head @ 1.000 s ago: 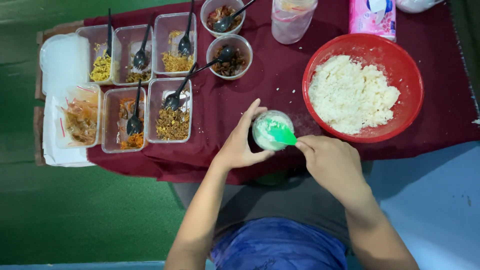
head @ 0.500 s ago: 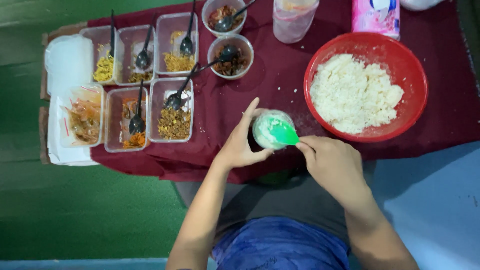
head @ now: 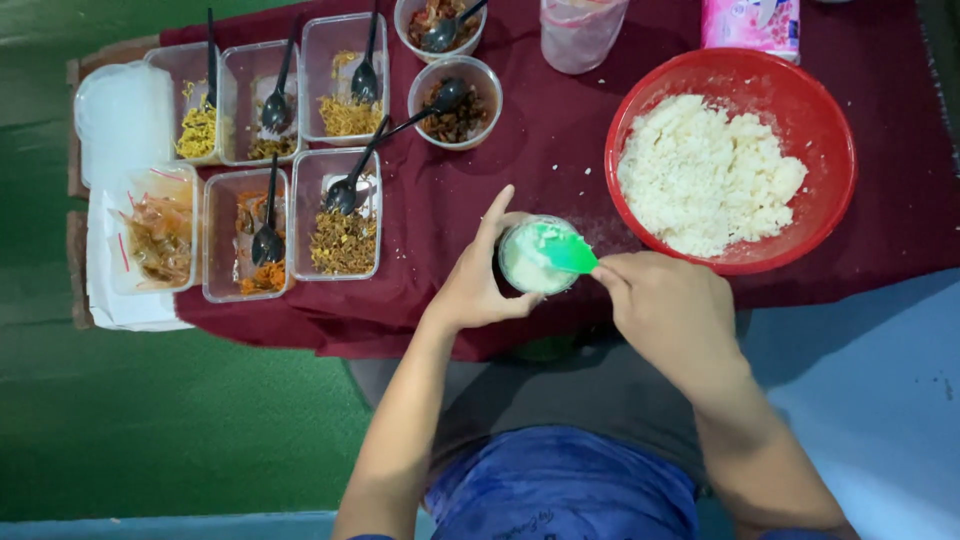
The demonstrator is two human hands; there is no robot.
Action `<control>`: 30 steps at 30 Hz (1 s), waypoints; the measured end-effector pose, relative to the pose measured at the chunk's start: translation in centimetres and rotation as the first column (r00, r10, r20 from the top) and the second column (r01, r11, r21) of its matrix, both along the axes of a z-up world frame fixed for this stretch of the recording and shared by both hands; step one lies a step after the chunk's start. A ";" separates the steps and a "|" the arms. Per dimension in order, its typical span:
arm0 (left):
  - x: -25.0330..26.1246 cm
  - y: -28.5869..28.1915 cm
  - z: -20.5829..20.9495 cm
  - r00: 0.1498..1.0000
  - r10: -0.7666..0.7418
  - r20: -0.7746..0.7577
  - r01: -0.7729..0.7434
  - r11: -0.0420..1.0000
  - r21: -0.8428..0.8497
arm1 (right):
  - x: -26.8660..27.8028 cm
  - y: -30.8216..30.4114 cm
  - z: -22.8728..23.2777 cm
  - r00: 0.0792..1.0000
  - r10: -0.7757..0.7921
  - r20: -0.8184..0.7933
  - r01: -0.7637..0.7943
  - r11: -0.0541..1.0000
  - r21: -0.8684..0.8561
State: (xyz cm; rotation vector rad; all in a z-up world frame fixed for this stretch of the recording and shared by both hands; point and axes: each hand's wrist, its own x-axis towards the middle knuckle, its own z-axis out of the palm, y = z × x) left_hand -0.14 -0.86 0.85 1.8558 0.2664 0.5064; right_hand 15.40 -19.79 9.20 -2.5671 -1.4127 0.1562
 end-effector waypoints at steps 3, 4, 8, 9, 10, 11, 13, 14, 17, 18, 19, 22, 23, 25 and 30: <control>0.0 0.1 -0.2 1.000 -0.002 0.010 0.002 1.000 0.007 | -0.6 0.5 0.6 0.974 -0.020 -0.226 0.011 0.999 -0.043; 0.1 0.1 -0.2 1.000 0.002 0.012 -0.002 1.000 0.006 | -0.3 0.4 1.3 0.974 -0.016 -0.224 0.007 0.999 -0.044; -0.1 0.2 -0.1 1.000 -0.017 0.025 0.017 1.000 0.004 | 0.1 0.6 0.7 0.996 0.050 -0.073 -0.051 0.999 -0.019; -0.1 0.0 -0.2 0.999 -0.018 0.028 0.018 1.000 0.004 | 0.0 0.6 -0.1 0.998 0.055 -0.024 -0.055 0.998 0.007; -0.1 0.0 -0.1 0.999 -0.020 0.029 0.020 1.000 0.002 | -0.1 0.7 0.2 0.998 0.052 -0.023 -0.052 0.999 0.004; -0.1 0.1 0.0 1.000 -0.024 0.020 0.025 1.000 -0.009 | -0.1 0.8 0.5 0.994 0.019 -0.107 -0.027 0.997 -0.077; -0.2 0.2 -0.2 1.000 -0.023 0.011 0.023 0.999 -0.022 | 0.0 1.1 1.7 0.982 -0.017 -0.187 -0.014 0.987 -0.161; -0.2 0.3 -0.4 1.000 -0.028 0.008 0.028 0.999 -0.025 | 0.2 1.2 2.7 0.984 -0.004 -0.176 -0.024 0.988 -0.154; -0.2 0.3 -0.3 0.999 -0.039 0.004 0.039 0.999 -0.024 | 0.3 1.7 2.3 0.987 -0.002 -0.163 -0.025 0.986 -0.165; -0.2 0.2 -0.3 0.999 -0.036 0.006 0.036 0.999 -0.022 | 0.4 1.9 1.5 0.988 -0.005 -0.157 -0.025 0.983 -0.184; -0.2 0.3 -0.5 0.999 -0.034 0.008 0.034 0.999 -0.026 | 0.4 1.8 1.7 0.988 -0.003 -0.156 -0.027 0.982 -0.188; -0.2 0.4 -0.6 0.999 -0.041 0.017 0.041 0.999 -0.023 | 0.4 1.5 2.6 0.976 -0.023 -0.217 -0.041 0.958 -0.285; -0.3 0.4 -0.1 0.998 -0.064 0.014 0.064 0.997 -0.031 | 0.2 1.2 3.3 0.973 -0.028 -0.228 -0.023 0.976 -0.217; -0.3 0.4 0.4 0.996 -0.085 0.016 0.086 0.996 -0.040 | 0.1 0.9 3.0 0.972 -0.032 -0.234 -0.003 0.989 -0.149; -0.5 0.4 0.7 0.995 -0.102 -0.003 0.102 0.994 -0.024 | -0.5 0.4 2.8 0.978 0.001 -0.210 -0.039 0.984 -0.176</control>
